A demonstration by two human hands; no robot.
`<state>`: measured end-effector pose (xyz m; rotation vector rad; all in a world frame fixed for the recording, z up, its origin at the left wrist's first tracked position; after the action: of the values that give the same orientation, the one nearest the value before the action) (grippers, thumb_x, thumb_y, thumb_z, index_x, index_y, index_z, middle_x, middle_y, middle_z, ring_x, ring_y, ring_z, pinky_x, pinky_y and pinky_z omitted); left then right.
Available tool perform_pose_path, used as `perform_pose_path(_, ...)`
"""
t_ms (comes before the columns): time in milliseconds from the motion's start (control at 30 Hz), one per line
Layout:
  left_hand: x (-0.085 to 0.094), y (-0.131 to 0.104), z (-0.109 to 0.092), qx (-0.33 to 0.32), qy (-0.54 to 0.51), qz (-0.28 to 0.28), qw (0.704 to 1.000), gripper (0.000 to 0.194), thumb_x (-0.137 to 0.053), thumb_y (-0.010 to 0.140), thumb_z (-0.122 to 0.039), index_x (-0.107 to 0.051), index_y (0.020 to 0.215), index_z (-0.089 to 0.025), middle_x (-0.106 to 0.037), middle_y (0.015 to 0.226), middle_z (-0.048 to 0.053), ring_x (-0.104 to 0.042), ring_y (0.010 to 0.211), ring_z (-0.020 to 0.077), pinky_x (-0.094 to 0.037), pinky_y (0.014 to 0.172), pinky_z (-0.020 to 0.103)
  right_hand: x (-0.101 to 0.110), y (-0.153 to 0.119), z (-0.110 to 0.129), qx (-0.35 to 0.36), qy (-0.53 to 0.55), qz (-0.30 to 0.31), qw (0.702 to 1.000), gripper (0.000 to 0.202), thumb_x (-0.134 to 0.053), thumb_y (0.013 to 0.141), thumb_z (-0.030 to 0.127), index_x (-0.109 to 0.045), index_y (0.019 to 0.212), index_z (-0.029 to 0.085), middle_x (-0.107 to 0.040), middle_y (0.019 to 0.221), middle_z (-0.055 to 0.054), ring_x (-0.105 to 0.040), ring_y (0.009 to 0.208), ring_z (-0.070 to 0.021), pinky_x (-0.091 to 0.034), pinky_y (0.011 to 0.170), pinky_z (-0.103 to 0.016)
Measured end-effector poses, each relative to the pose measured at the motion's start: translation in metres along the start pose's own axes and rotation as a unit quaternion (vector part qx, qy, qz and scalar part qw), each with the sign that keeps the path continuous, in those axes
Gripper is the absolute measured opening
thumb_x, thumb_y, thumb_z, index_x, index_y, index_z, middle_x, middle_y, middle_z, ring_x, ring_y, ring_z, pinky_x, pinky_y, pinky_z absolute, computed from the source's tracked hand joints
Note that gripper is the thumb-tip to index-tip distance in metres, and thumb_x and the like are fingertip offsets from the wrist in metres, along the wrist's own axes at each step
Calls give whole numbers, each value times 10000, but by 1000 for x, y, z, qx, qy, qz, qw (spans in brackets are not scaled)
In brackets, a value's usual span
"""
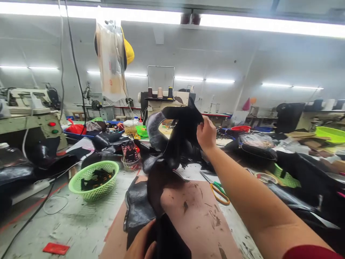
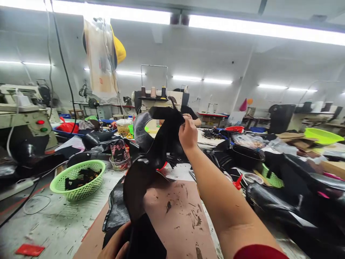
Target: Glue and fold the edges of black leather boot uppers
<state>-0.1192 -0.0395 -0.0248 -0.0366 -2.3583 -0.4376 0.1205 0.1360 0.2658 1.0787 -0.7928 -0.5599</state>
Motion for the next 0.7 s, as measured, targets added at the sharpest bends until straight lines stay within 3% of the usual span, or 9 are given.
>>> perform_pose_path(100, 2, -2, -15, -46, 12, -21, 999, 469, -349, 887, -411, -442, 1286, -181, -511, 1269, 79, -517, 1122, 195, -426, 948, 282, -39, -24, 0, 28, 9, 89, 996, 341, -352, 741, 104, -575, 989, 178, -641, 977, -96, -586, 906, -224, -452, 775, -330)
perform_pose_path(167, 4, -3, -24, -73, 24, -32, 996, 456, -358, 891, -397, -441, 1285, -184, -531, 1246, 84, -534, 1101, 187, -437, 927, 267, -48, -38, -5, 25, 14, 113, 993, 340, -355, 732, 103, -593, 966, 169, -654, 960, -98, -596, 888, -225, -453, 767, -329)
perform_pose_path(267, 7, -5, -32, -95, 46, -51, 993, 438, -379, 893, -365, -419, 1297, -201, -546, 1230, 81, -542, 1089, 171, -443, 906, 247, -29, -39, -29, -42, -8, 63, 997, 347, -325, 740, 116, -591, 963, 121, -650, 929, -144, -593, 880, -251, -436, 773, -363)
perform_pose_path(367, 10, -7, -34, -108, 57, -63, 990, 443, -403, 890, -343, -382, 1317, -230, -549, 1230, 65, -544, 1085, 157, -446, 893, 233, 1, -24, -64, -164, -88, 41, 982, 316, -331, 735, 149, -591, 913, 122, -643, 867, -143, -588, 843, -262, -418, 737, -356)
perform_pose_path(467, 10, -6, -36, -113, 61, -61, 990, 444, -413, 887, -335, -371, 1320, -250, -557, 1223, 51, -548, 1079, 150, -450, 888, 227, 22, -4, -93, -250, -156, 90, 951, 281, -344, 731, 161, -584, 873, 134, -635, 813, -131, -578, 820, -256, -399, 701, -335)
perform_pose_path(567, 6, -6, -34, -97, 59, -48, 992, 437, -390, 891, -351, -388, 1311, -230, -548, 1234, 62, -535, 1098, 160, -453, 894, 239, 29, 5, -113, -275, -175, 151, 933, 223, -400, 723, 159, -597, 822, 134, -632, 802, -147, -576, 830, -260, -394, 693, -332)
perform_pose_path(633, 1, -7, -27, -78, 54, -38, 995, 443, -371, 893, -367, -392, 1310, -217, -530, 1253, 77, -524, 1114, 170, -451, 907, 256, 24, -4, -127, -296, -186, 196, 916, 190, -465, 686, 131, -608, 809, 116, -630, 798, -163, -585, 822, -275, -404, 682, -343)
perform_pose_path(700, -6, -9, -19, -60, 43, -23, 997, 456, -362, 893, -375, -374, 1321, -221, -500, 1284, 82, -498, 1145, 178, -435, 937, 284, 17, -22, -135, -322, -198, 225, 898, 273, -514, 660, 125, -600, 914, 71, -624, 867, -201, -592, 832, -306, -420, 678, -374)
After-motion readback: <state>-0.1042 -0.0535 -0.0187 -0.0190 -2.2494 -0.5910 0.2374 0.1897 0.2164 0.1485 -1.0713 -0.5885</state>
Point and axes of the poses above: each hand's wrist, its own y-axis towards the middle knuckle, its own x-axis out of the back of the hand, z = x × y, the point moved 9 cm from there along y, towards the middle knuckle
